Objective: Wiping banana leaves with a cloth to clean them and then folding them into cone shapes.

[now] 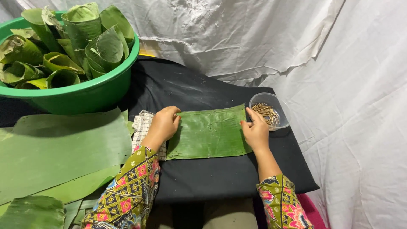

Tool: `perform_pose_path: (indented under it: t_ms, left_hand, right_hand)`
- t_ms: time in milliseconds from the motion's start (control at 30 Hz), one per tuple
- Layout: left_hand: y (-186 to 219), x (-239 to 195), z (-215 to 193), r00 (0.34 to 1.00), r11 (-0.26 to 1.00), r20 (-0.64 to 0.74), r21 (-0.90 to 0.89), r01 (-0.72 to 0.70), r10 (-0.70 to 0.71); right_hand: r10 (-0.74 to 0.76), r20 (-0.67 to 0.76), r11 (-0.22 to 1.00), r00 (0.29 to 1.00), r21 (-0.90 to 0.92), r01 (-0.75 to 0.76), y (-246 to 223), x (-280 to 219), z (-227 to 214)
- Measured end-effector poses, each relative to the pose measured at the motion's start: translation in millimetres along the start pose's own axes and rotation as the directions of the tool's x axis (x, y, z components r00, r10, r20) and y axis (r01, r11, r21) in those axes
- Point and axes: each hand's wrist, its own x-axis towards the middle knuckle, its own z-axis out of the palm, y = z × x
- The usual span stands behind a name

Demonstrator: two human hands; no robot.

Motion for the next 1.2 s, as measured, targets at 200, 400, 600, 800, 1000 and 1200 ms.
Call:
perform_pose_path:
  t_ms: [200, 400, 600, 800, 1000, 1200]
  left_hand:
    - [17.2, -10.1, -31.4, 0.979, 0.906, 0.14, 0.415, 0.077, -0.147]
    - [45.6, -25.9, -59.3, 0.805, 0.812, 0.275, 0.445, 0.378, -0.526]
    - [-18.6, -26.4, -9.2, 0.859, 0.834, 0.226, 0.443, 0.33, -0.46]
    - [-0.6, -28.0, -23.4, 0.971, 0.887, -0.041, 0.399, 0.231, -0.235]
    - [33.9, -21.3, -41.0, 0.976, 0.99, -0.216, -0.141, 0.001, -0.031]
    - [82.5, -39.7, 0.2, 0.992, 0.986, 0.111, -0.166, -0.034, 0.053]
  right_hand:
    - [-0.115, 0.171, 0.959, 0.979, -0.239, 0.154, 21.9, -19.1, -9.7]
    - [0.028, 0.338, 0.879, 0.941, -0.457, 0.138, 40.3, -33.9, -11.9]
    - [0.057, 0.44, 0.822, 0.896, -0.53, 0.208, 34.1, -36.3, -10.7]
    - [0.002, 0.413, 0.814, 0.911, -0.53, 0.238, 46.8, -37.2, -8.1]
    - [0.036, 0.422, 0.833, 0.906, -0.513, 0.206, 40.3, -35.8, -10.1]
    - [0.059, 0.44, 0.834, 0.896, -0.516, 0.199, 38.1, -34.9, -10.4]
